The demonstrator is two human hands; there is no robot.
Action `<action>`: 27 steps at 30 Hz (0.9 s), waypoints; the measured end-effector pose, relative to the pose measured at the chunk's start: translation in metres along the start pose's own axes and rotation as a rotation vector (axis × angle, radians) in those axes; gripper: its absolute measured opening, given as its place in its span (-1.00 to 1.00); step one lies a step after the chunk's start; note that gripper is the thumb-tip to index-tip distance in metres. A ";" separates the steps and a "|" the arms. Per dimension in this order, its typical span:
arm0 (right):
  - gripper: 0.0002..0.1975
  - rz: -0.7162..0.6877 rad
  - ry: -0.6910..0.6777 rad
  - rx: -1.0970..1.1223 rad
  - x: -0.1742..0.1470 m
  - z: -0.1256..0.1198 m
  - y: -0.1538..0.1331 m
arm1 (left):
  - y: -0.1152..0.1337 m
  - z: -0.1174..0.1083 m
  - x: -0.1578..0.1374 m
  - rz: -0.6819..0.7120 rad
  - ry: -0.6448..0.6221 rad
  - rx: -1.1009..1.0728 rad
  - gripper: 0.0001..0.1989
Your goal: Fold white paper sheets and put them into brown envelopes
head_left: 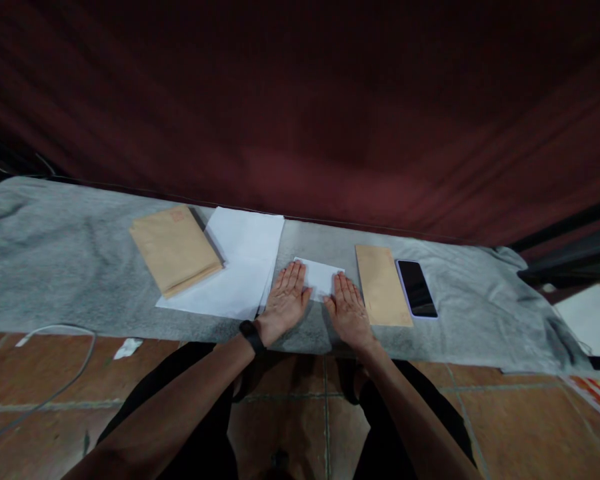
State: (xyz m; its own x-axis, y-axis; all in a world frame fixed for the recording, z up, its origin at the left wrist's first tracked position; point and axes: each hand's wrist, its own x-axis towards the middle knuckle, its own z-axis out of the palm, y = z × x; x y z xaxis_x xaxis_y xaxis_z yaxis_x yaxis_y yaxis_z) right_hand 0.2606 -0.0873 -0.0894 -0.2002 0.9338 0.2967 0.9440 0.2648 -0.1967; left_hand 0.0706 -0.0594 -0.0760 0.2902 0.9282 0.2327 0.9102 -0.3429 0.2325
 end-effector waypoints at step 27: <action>-0.64 0.165 -0.085 0.135 0.070 -0.014 0.014 | -0.005 -0.022 0.018 -0.054 -0.099 0.011 -0.39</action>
State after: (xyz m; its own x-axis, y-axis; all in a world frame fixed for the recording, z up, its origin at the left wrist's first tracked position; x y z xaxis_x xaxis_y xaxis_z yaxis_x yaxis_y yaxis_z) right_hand 0.2632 -0.0219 -0.0579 -0.0731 0.9825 0.1711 0.9232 0.1316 -0.3611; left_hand 0.0647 -0.0443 -0.0523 0.2681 0.9552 0.1254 0.9283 -0.2910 0.2315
